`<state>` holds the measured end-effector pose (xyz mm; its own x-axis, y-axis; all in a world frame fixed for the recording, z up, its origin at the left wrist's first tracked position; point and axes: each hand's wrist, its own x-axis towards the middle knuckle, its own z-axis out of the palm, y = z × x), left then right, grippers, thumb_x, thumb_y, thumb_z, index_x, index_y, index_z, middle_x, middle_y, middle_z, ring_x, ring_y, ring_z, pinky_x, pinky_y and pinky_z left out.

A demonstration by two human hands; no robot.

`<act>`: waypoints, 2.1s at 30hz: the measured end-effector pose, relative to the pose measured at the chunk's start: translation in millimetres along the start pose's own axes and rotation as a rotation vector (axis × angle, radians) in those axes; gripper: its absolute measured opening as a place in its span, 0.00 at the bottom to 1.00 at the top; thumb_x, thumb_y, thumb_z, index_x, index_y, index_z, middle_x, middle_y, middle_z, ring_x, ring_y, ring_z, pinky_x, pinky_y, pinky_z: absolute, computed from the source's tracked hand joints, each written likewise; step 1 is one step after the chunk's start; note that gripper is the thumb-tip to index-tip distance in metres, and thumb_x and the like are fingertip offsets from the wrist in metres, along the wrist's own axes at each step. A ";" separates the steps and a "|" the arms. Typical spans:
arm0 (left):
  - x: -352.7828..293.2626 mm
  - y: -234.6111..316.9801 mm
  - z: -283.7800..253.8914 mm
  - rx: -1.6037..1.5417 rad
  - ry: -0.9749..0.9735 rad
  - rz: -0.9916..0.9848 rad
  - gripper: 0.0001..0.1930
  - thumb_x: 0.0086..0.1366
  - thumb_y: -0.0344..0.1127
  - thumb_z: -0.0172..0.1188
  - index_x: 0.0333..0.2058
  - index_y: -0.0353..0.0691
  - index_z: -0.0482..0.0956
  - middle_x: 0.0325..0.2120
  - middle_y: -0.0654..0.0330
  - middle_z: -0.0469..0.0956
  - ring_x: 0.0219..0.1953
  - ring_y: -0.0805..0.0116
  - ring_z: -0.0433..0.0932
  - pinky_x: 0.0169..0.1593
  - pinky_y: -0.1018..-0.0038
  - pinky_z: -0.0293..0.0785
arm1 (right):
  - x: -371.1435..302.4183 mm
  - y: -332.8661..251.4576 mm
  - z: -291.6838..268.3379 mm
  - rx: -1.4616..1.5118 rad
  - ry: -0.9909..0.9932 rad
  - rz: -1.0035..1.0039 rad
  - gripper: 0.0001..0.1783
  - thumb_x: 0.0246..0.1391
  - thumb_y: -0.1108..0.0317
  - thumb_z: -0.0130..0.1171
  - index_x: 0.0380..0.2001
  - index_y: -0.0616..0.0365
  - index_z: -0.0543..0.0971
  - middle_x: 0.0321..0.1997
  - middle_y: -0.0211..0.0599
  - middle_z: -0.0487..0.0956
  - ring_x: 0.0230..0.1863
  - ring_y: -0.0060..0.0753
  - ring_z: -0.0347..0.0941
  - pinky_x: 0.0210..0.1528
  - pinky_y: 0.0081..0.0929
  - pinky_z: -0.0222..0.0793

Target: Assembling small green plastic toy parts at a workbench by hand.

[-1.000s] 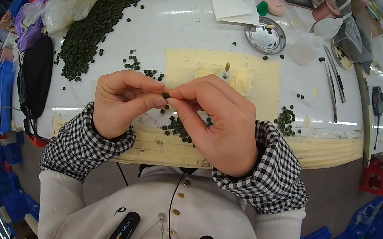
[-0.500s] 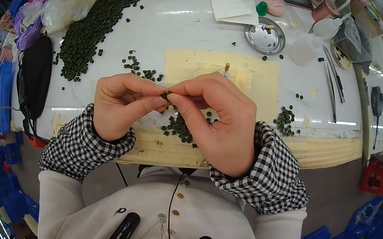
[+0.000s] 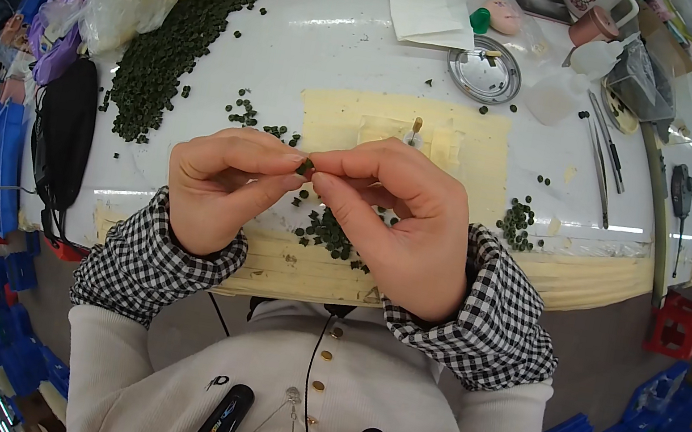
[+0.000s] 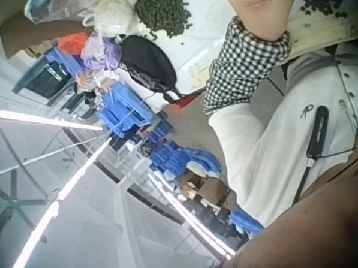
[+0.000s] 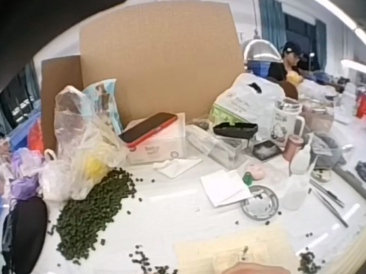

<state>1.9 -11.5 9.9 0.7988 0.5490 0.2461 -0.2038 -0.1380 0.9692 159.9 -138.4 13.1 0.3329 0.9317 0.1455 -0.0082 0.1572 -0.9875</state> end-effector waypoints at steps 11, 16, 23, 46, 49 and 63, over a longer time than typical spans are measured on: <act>3.6 3.8 -6.0 0.387 -0.041 0.143 0.12 0.56 0.13 0.60 0.39 0.31 0.82 0.38 0.51 0.82 0.41 0.64 0.82 0.45 0.74 0.77 | -1.1 3.5 0.6 -0.117 -0.011 -0.058 0.11 0.54 0.80 0.60 0.42 0.67 0.81 0.36 0.40 0.79 0.35 0.22 0.77 0.37 0.17 0.74; 2.8 -2.4 -1.8 -0.155 0.020 -0.185 0.10 0.61 0.17 0.60 0.42 0.29 0.79 0.38 0.52 0.82 0.40 0.68 0.82 0.46 0.76 0.79 | 2.0 -4.8 -0.1 -0.254 0.010 -0.144 0.11 0.53 0.81 0.60 0.42 0.66 0.81 0.36 0.40 0.79 0.35 0.25 0.78 0.38 0.18 0.75; 1.8 -5.7 -6.5 -0.274 -0.050 -0.236 0.10 0.62 0.20 0.61 0.43 0.28 0.76 0.36 0.53 0.82 0.40 0.72 0.82 0.46 0.78 0.79 | 3.5 -6.9 -3.6 -0.396 -0.019 -0.232 0.10 0.52 0.82 0.61 0.39 0.66 0.81 0.36 0.39 0.78 0.35 0.28 0.79 0.39 0.20 0.76; 0.1 1.3 -2.8 -0.004 0.014 -0.058 0.07 0.61 0.17 0.59 0.39 0.27 0.79 0.35 0.54 0.81 0.39 0.70 0.81 0.45 0.76 0.79 | 0.7 -7.1 1.0 -0.525 -0.021 -0.322 0.17 0.49 0.83 0.63 0.45 0.63 0.81 0.36 0.39 0.79 0.33 0.27 0.77 0.35 0.18 0.74; -0.3 1.6 -2.5 -0.007 0.018 -0.067 0.07 0.61 0.17 0.59 0.39 0.28 0.79 0.35 0.54 0.81 0.39 0.70 0.81 0.45 0.76 0.79 | 0.6 -5.1 1.1 -0.534 -0.041 -0.357 0.18 0.49 0.84 0.63 0.46 0.63 0.81 0.37 0.40 0.79 0.33 0.28 0.78 0.35 0.19 0.74; -1.1 -0.6 -3.8 -0.043 0.003 -0.045 0.07 0.62 0.17 0.58 0.39 0.27 0.79 0.37 0.53 0.81 0.40 0.70 0.81 0.47 0.76 0.79 | 3.6 -7.2 -2.3 -0.750 -0.057 -0.543 0.22 0.44 0.83 0.66 0.46 0.63 0.80 0.38 0.40 0.79 0.35 0.33 0.77 0.35 0.23 0.76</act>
<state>-1.0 -8.8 9.1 0.8057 0.5565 0.2026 -0.1921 -0.0781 0.9783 163.3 -136.9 20.6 0.0653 0.8100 0.5828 0.7544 0.3422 -0.5602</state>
